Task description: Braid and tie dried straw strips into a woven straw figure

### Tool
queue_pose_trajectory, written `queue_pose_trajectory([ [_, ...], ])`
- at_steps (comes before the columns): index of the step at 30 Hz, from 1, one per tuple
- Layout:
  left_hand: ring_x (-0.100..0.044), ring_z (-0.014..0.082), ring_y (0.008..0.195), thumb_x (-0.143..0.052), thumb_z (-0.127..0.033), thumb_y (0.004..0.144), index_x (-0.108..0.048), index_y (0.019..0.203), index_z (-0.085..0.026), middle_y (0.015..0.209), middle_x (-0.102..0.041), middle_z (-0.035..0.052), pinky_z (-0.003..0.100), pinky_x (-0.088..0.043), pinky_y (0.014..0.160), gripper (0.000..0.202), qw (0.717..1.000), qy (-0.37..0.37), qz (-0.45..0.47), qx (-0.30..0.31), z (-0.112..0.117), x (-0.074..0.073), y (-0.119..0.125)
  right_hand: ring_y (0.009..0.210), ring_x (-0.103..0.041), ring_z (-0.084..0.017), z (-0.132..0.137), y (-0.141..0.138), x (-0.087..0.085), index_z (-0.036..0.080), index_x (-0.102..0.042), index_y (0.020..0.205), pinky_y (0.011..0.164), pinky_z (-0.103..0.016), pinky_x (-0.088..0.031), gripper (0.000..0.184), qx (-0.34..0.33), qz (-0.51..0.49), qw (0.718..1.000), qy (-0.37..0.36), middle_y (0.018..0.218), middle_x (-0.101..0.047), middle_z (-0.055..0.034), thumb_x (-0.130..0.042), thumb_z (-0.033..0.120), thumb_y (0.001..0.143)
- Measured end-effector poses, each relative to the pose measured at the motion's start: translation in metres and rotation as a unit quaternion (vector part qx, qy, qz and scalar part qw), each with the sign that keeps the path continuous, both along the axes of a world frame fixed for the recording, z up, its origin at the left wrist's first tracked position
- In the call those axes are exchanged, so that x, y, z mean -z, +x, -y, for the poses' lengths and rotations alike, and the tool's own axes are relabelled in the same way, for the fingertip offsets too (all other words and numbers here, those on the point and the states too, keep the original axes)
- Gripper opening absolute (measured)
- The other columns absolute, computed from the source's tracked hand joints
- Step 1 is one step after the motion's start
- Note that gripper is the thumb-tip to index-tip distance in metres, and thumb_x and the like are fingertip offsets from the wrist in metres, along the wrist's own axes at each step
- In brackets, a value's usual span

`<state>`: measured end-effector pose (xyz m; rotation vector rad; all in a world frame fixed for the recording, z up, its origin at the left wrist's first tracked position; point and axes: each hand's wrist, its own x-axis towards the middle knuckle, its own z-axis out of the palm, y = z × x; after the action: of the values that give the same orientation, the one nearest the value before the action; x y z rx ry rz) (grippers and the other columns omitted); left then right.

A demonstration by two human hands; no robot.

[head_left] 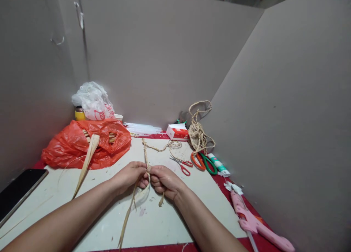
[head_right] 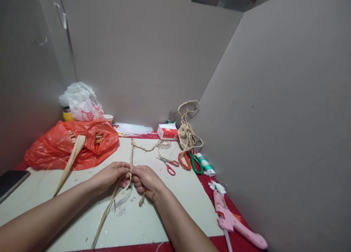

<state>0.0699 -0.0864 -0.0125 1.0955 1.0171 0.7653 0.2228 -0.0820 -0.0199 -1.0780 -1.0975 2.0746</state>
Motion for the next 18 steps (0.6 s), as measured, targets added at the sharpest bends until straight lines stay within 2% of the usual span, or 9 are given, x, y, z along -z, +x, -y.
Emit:
queue_pose_trajectory([
  [2,-0.047,0.0075,0.044,-0.051,-0.024,0.07,-0.052,0.077,-0.014,0.063,-0.054,-0.0001,0.023,-0.04,0.048,0.012,0.998,-0.029,0.036,0.031,0.001,0.003,0.0,0.035,-0.009,-0.001,-0.001,0.002,-0.001,0.013,-0.052,0.066,0.033,-0.017,-0.004,0.024,-0.021,-0.004,1.0,0.004,0.041,-0.025,0.0119,-0.059,0.035,0.074],
  [5,-0.042,0.0049,0.041,-0.052,-0.026,0.072,-0.054,0.071,-0.012,0.061,-0.053,0.0004,0.02,-0.036,0.043,0.014,0.998,-0.007,0.024,0.057,-0.001,0.003,-0.003,0.036,-0.008,-0.001,-0.003,0.004,-0.001,0.012,-0.053,0.068,0.033,-0.017,-0.004,0.024,-0.052,-0.008,0.999,0.007,0.042,-0.023,0.0122,-0.06,0.034,0.074],
  [11,-0.038,0.0051,0.039,-0.057,-0.024,0.067,-0.061,0.074,-0.01,0.049,-0.046,-0.0037,0.019,-0.032,0.04,0.015,0.996,-0.004,0.005,0.091,-0.008,0.002,-0.013,0.036,-0.011,-0.002,-0.01,0.012,0.003,0.013,-0.051,0.066,0.032,-0.017,-0.005,0.021,-0.073,-0.018,0.997,0.002,0.045,-0.025,0.0107,-0.058,0.031,0.075],
  [15,-0.042,0.0063,0.042,-0.058,-0.022,0.064,-0.062,0.074,-0.01,0.05,-0.049,-0.0022,0.021,-0.038,0.045,0.016,0.996,-0.013,0.007,0.087,-0.009,0.003,-0.013,0.034,-0.014,-0.002,-0.012,0.015,0.005,0.014,-0.05,0.064,0.032,-0.018,-0.006,0.022,-0.071,-0.003,0.997,0.006,0.044,-0.031,0.0094,-0.057,0.031,0.076],
  [18,-0.049,0.0077,0.049,-0.061,-0.02,0.06,-0.06,0.074,-0.011,0.061,-0.056,0.0013,0.022,-0.041,0.049,0.017,0.996,-0.03,0.016,0.086,-0.008,0.003,-0.011,0.032,-0.016,-0.002,-0.011,0.014,0.004,0.014,-0.051,0.065,0.031,-0.018,-0.007,0.021,-0.067,0.02,0.997,0.021,0.043,-0.034,0.0087,-0.057,0.031,0.076],
])
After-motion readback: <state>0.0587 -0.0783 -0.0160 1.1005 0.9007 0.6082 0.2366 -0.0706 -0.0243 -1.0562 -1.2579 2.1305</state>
